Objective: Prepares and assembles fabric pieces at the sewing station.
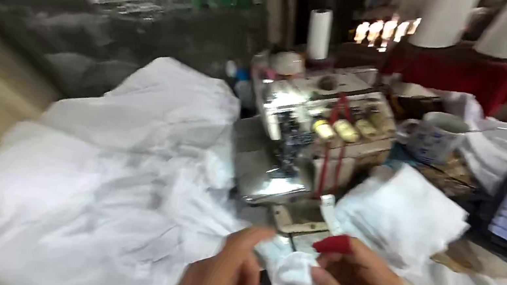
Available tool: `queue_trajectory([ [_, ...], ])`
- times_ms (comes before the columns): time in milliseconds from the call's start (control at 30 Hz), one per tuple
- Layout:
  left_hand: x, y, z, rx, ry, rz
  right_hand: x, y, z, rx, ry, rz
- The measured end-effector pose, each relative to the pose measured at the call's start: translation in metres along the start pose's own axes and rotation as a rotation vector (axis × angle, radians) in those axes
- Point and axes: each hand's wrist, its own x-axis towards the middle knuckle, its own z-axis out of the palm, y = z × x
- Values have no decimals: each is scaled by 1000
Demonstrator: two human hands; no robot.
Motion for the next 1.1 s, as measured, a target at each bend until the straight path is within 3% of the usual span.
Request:
queue_trajectory([
  [67, -4, -45, 19, 169, -70, -86, 7, -20, 12, 99, -27, -34],
  [167, 6, -58, -3, -26, 34, 8, 23, -49, 31, 210, -126, -134],
  [200, 10, -57, -24, -74, 129, 12, 29, -55, 35, 209, -144, -155],
  [300, 19, -64, -107, -114, 632, -51, 36, -49, 37, 121, -137, -128],
  [333, 13, -72, -138, -50, 669, -69, 31, -43, 35, 95, -140, -81],
  [433, -48, -97, -177, 277, 571, -197, 7, -22, 22, 4, -293, 93],
  [533, -108, -143, -162, 508, 253, -215, -12, 3, 20, -44, -428, 206],
  [600, -117, -164, -151, 614, 207, -176, -14, 6, 27, -61, -491, 219],
  [667, -99, -147, -163, 671, 242, -95, -5, 2, 31, -95, -579, 184],
  [767, -61, -80, -194, 631, 245, -31, 1, -6, 27, -124, -644, 126],
  [867, -16, -13, -205, 482, 344, -65, 6, -9, 18, -86, -633, 100],
  [967, 26, 11, -198, 247, 362, -42, 18, -18, 22, -43, -631, 67],
  [1100, 78, 40, -168, -113, 470, -54, 54, -22, 96, 143, -524, -60],
])
